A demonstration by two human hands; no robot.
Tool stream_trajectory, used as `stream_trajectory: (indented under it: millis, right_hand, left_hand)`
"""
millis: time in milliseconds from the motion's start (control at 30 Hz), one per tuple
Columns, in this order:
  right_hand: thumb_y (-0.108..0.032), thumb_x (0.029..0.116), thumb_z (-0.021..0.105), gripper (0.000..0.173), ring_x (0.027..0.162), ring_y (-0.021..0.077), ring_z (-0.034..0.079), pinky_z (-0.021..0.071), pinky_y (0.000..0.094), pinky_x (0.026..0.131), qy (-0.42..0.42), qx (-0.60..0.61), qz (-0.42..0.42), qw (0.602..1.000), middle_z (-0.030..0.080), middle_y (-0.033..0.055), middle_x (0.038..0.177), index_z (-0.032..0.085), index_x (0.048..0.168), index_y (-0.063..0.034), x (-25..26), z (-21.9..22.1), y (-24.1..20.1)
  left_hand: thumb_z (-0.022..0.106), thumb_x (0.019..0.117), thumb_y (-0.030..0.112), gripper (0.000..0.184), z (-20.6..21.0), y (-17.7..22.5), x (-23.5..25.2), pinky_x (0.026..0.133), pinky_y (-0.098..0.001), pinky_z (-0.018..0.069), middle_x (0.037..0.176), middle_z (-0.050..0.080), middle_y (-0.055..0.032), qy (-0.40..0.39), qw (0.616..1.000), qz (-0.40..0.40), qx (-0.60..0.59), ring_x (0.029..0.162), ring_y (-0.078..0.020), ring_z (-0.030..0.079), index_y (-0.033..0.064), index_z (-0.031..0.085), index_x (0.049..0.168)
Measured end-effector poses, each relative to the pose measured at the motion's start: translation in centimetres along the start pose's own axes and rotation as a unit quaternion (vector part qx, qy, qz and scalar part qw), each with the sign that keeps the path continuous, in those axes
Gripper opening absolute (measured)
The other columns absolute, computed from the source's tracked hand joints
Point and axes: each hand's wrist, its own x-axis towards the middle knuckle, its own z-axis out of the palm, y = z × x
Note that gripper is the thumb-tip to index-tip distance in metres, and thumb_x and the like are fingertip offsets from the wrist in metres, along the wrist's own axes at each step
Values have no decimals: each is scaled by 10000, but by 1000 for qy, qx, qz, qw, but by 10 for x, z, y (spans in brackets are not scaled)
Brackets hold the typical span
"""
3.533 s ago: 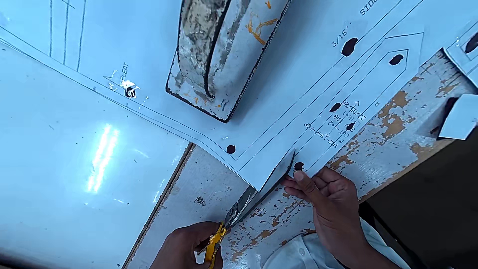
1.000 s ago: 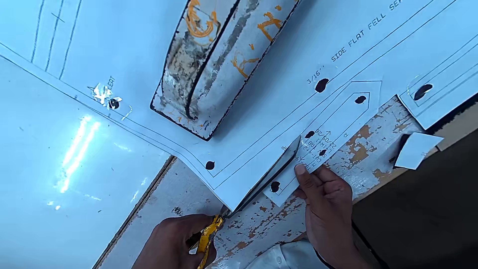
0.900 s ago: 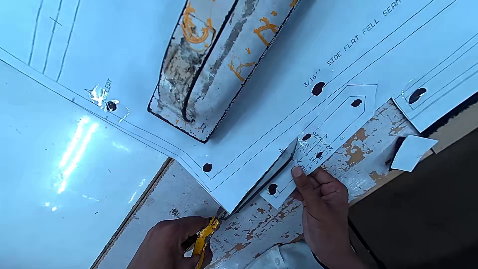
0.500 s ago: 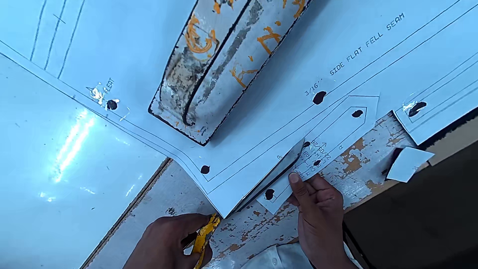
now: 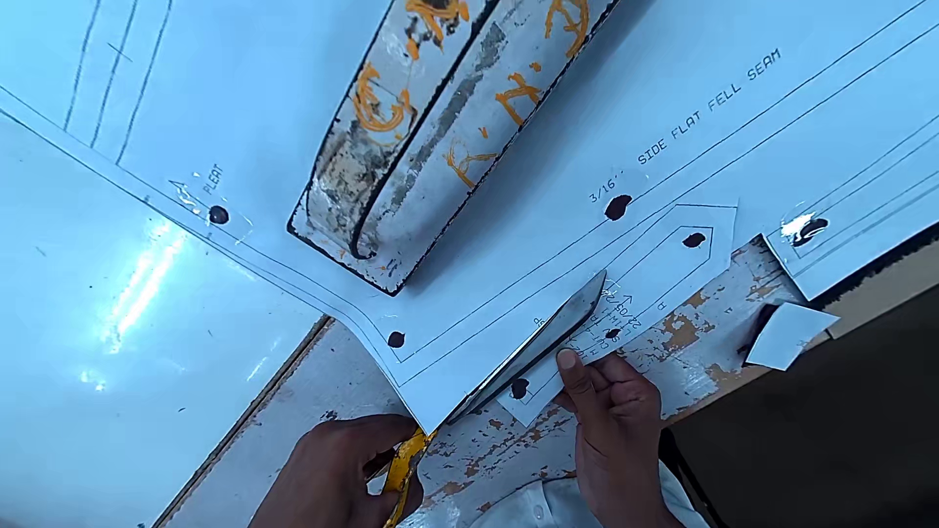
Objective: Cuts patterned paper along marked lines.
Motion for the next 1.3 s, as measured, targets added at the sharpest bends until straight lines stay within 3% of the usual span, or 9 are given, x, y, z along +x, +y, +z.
stream_trajectory:
  millis: [300,467,600,833,1133,1300]
  right_hand:
    - [-37,945,674,33,705,117,739,637,271,696,1,4,6,1000,742,67,777,705,935,-30,-1,1,-1]
    - [-41,944,672,35,693,107,733,631,258,683,1,1,4,1000,737,61,763,700,924,-36,-1,1,0]
    - [-44,942,678,52,678,106,727,630,260,675,0,3,4,1000,729,61,746,688,891,-40,-1,0,0]
    - [-13,940,666,33,697,114,734,636,266,698,-2,12,9,1000,735,68,766,688,917,-21,-1,1,-1]
    - [-15,944,667,26,721,124,744,637,275,708,-5,15,9,1000,747,76,791,692,938,-14,-1,1,-2]
    - [-6,939,664,27,699,103,732,627,251,688,-4,11,16,1000,739,64,769,688,928,-14,-1,0,-3]
  left_hand:
    - [700,777,179,240,-3,-3,0,527,-263,499,854,765,-22,-2,1000,-2,-10,609,-61,630,91,804,975]
    - [712,777,171,243,-9,2,1,581,-294,534,919,777,-31,-6,1000,-7,12,673,-91,668,89,797,989]
    - [703,755,211,209,-5,4,5,566,-259,512,880,767,3,16,1000,6,25,656,-47,643,114,790,918]
    - [706,766,236,201,-2,1,6,540,-213,501,860,769,21,16,1000,4,2,631,-3,632,122,793,905]
    - [716,773,211,207,-6,6,7,554,-245,509,885,776,-4,4,1000,-8,-8,641,-35,643,102,798,927]
    - [720,735,238,189,-3,12,11,547,-239,512,853,770,5,25,1000,-7,17,636,-35,648,104,778,855]
